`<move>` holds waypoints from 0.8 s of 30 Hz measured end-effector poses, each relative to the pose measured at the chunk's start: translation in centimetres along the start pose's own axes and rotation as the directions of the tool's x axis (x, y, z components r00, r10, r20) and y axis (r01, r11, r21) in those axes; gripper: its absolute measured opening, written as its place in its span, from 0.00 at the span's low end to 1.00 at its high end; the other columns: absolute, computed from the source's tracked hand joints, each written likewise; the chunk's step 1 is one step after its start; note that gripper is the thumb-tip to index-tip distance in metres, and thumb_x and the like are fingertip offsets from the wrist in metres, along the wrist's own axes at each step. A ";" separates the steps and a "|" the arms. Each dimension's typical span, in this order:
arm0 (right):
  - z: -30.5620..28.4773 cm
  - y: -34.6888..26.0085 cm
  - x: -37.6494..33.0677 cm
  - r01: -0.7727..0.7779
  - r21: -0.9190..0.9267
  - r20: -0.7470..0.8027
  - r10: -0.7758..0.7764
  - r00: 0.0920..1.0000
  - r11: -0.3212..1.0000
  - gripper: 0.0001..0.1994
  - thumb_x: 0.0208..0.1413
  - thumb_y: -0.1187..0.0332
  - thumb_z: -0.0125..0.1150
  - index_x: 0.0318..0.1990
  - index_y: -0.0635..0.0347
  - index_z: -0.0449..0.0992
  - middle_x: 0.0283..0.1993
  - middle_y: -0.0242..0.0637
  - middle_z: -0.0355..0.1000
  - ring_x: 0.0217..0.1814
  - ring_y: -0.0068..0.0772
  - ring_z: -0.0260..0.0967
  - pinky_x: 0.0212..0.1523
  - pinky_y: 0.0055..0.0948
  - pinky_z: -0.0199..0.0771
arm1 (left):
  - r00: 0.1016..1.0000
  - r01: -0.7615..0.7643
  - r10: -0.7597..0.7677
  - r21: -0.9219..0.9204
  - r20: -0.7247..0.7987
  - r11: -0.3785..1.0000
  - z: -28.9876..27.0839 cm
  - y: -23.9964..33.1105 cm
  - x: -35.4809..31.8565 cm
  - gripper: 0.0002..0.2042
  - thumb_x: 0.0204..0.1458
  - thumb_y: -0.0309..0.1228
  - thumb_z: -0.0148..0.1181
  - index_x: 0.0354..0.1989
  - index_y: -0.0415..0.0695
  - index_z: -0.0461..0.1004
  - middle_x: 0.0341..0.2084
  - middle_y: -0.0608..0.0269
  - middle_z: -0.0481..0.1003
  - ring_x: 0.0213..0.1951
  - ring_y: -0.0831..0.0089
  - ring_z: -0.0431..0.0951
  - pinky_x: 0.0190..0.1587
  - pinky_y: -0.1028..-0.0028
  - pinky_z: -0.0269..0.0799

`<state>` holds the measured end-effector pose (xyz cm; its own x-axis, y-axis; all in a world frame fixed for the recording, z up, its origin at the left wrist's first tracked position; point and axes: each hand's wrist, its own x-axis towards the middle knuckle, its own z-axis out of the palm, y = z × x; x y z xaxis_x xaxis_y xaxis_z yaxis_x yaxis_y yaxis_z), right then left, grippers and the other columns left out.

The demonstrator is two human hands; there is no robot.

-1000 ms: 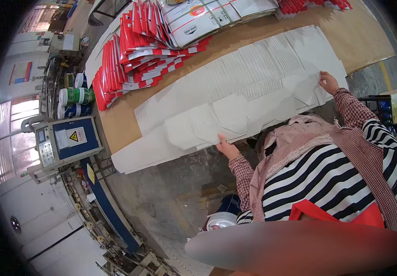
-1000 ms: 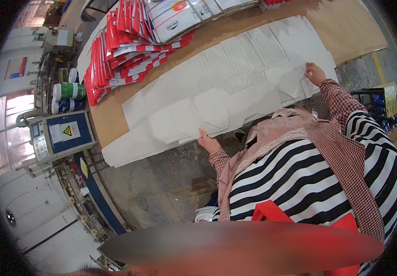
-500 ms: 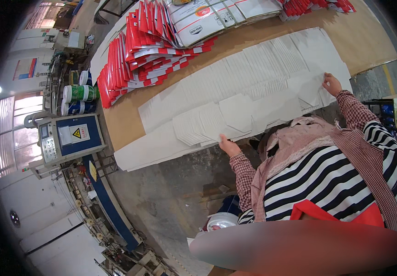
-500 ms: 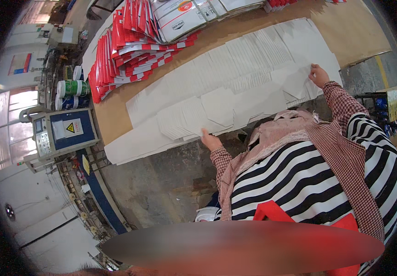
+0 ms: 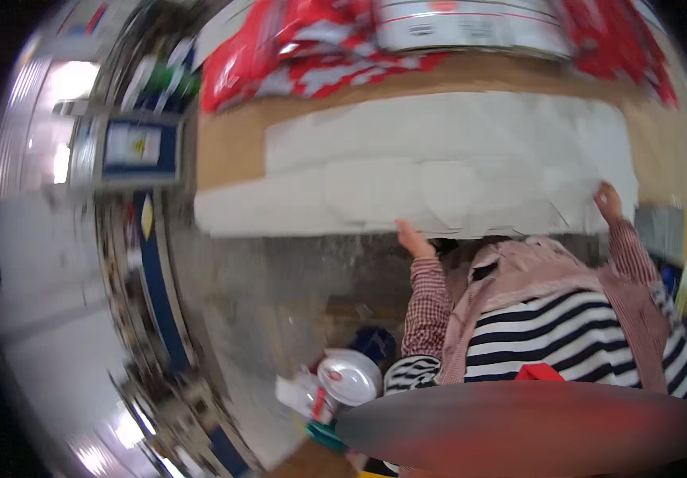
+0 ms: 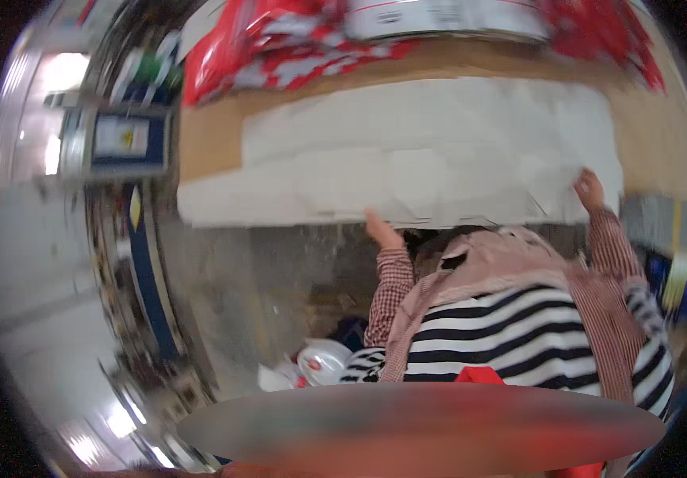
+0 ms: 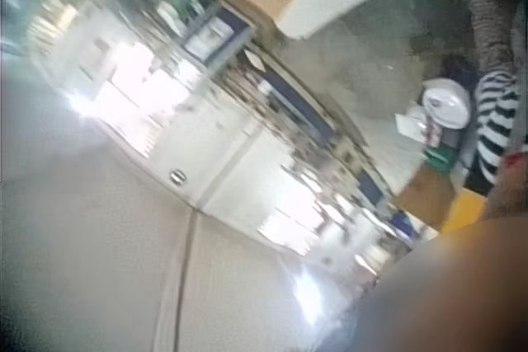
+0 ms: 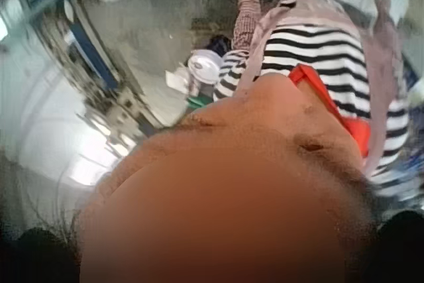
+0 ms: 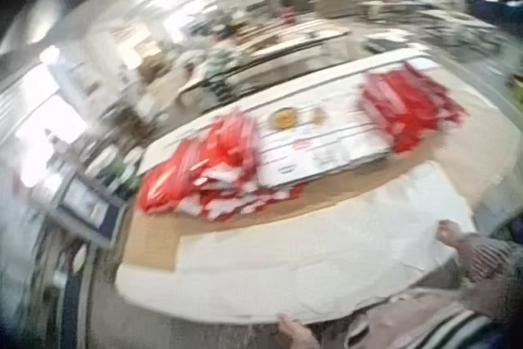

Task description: The person is manually aligning and counting a stack of white paper items (possibly bags or envelopes) on a table in an industrial setting.

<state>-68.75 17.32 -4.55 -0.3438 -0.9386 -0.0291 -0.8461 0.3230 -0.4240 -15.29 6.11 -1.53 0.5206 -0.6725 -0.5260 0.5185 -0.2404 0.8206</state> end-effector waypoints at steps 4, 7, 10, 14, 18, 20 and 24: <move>-2.3 5.2 -1.0 0.094 -0.222 0.096 -0.074 0.993 0.971 0.15 0.50 0.64 0.57 0.44 0.60 0.70 0.53 0.47 0.62 0.54 0.41 0.61 0.51 0.34 0.63 | 0.980 0.199 -0.198 0.045 -0.012 0.979 1.0 -0.2 -0.5 0.20 0.54 0.47 0.47 0.16 0.46 0.59 0.13 0.72 0.57 0.15 0.80 0.53 0.19 0.75 0.49; 0.7 0.8 -0.6 -0.024 -0.102 0.064 0.030 0.997 0.994 0.17 0.50 0.64 0.56 0.47 0.57 0.68 0.59 0.46 0.54 0.55 0.40 0.59 0.50 0.35 0.64 | 0.981 0.192 -0.191 0.091 -0.013 0.977 -1.7 1.2 0.2 0.23 0.54 0.46 0.46 0.14 0.48 0.49 0.11 0.72 0.49 0.14 0.79 0.48 0.18 0.73 0.43; 0.5 -0.2 -1.3 -0.082 -0.118 0.017 0.084 0.996 0.990 0.19 0.51 0.63 0.56 0.51 0.54 0.66 0.62 0.46 0.47 0.56 0.41 0.58 0.49 0.34 0.65 | 0.958 0.284 -0.286 0.067 0.019 0.956 -1.0 1.9 -0.3 0.23 0.55 0.46 0.46 0.14 0.47 0.49 0.11 0.72 0.48 0.14 0.79 0.47 0.19 0.73 0.42; 0.7 -4.1 -0.2 -0.022 -0.008 -0.030 0.022 0.999 1.000 0.20 0.51 0.64 0.57 0.52 0.54 0.65 0.61 0.48 0.48 0.55 0.41 0.59 0.49 0.32 0.66 | 0.962 0.268 -0.270 0.052 0.034 0.962 -1.2 0.8 -0.4 0.23 0.54 0.47 0.46 0.15 0.48 0.47 0.12 0.73 0.44 0.15 0.80 0.44 0.19 0.73 0.41; 1.5 -10.4 1.9 -0.022 0.043 0.001 0.022 1.000 0.999 0.21 0.51 0.67 0.56 0.53 0.53 0.63 0.62 0.45 0.48 0.51 0.38 0.62 0.47 0.30 0.68 | 0.960 0.273 -0.273 0.015 0.056 0.962 -1.9 -0.9 -0.8 0.25 0.54 0.48 0.46 0.14 0.48 0.45 0.11 0.71 0.43 0.14 0.79 0.42 0.20 0.72 0.42; 1.7 -12.4 3.1 0.065 0.107 0.010 -0.067 0.998 0.992 0.22 0.51 0.68 0.55 0.55 0.53 0.61 0.62 0.43 0.48 0.47 0.36 0.64 0.45 0.28 0.68 | 0.954 0.283 -0.284 0.023 0.099 0.959 -1.7 -0.7 -0.5 0.24 0.55 0.47 0.45 0.15 0.49 0.44 0.12 0.72 0.42 0.14 0.79 0.41 0.19 0.73 0.41; 2.8 -17.6 2.9 0.156 0.189 -0.058 -0.148 0.987 0.969 0.18 0.52 0.68 0.54 0.51 0.55 0.65 0.54 0.41 0.59 0.40 0.29 0.66 0.37 0.24 0.70 | 0.882 0.453 -0.423 -0.129 0.205 0.882 -3.8 1.3 0.4 0.22 0.55 0.47 0.45 0.14 0.48 0.49 0.12 0.73 0.44 0.13 0.80 0.44 0.18 0.74 0.44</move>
<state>-53.72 8.61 0.26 -0.2383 -0.9673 0.0867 -0.7970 0.1437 -0.5867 -11.81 8.20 -1.48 0.1007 -0.6354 -0.7656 0.7809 -0.4263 0.4565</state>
